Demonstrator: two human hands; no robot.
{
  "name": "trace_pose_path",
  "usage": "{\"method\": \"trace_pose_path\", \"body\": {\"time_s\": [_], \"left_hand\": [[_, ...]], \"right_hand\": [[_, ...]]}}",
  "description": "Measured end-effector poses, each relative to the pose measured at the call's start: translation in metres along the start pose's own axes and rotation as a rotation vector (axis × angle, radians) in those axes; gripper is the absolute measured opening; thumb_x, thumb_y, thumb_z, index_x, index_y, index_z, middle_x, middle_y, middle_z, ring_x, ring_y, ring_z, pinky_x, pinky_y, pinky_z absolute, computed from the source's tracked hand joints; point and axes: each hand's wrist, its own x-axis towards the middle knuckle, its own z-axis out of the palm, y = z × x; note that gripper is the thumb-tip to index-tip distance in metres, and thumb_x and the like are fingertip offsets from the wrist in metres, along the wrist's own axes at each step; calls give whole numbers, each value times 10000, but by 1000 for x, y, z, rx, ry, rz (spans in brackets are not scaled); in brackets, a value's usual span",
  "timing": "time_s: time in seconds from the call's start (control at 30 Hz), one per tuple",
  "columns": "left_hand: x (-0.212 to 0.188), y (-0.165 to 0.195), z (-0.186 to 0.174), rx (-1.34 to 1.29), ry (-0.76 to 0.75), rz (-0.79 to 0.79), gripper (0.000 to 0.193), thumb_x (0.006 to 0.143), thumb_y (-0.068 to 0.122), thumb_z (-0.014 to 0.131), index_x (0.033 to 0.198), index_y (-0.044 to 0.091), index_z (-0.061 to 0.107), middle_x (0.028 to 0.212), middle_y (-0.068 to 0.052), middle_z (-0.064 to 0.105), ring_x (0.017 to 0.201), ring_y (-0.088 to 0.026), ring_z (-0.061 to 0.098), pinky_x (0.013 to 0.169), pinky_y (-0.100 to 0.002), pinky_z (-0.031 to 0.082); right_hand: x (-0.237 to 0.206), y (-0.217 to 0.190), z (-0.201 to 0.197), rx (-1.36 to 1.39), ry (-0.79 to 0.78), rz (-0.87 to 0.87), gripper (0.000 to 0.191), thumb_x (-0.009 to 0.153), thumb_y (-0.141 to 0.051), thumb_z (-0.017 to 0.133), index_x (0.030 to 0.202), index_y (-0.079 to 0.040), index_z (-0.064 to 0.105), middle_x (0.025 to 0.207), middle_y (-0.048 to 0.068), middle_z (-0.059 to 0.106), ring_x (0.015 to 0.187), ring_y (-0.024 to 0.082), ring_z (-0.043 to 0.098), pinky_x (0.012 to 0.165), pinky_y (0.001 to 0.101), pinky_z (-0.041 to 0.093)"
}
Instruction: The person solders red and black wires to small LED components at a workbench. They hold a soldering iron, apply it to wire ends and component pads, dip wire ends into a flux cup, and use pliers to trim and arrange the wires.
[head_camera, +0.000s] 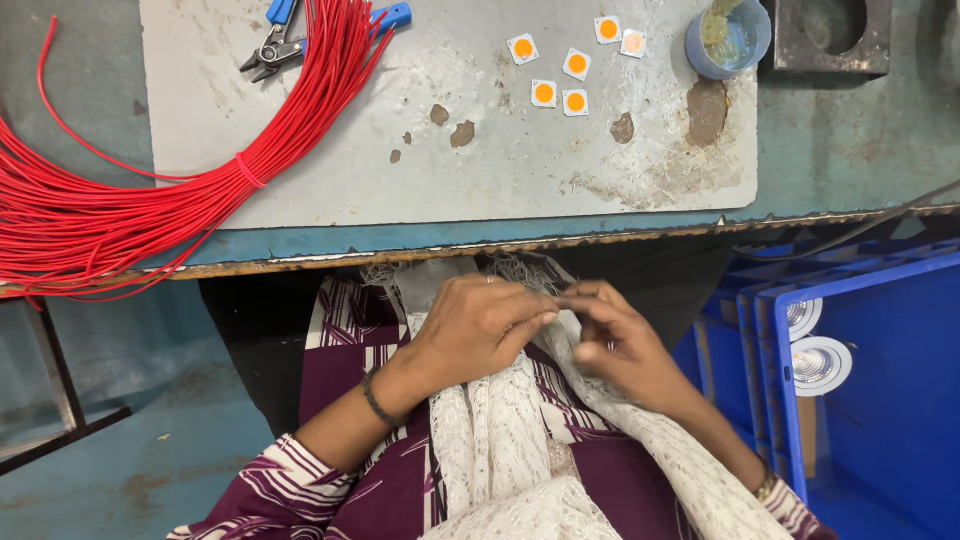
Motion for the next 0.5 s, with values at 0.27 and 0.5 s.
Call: {"method": "trace_pose_path", "body": {"time_s": [0.27,0.5], "left_hand": [[-1,-4,2,-17,-61,-126,87,922,131,706,909,56,748,713,-91,688,590,-260,672,577,-386,513],[-4,-7,-1,-46,110,-78,90,947,124,693,977,50,735,820,-108,680,685,-276,686,626,-379,533]], "right_hand": [[3,-3,-1,895,-165,4,887,937,-776,391,1541,-126,412,1565,122,424,718,161,636,512,244,439],[-12,14,-1,1029,-237,114,957,919,-739,501,1578,-71,311,1362,108,539,617,113,598,497,230,419]]}}
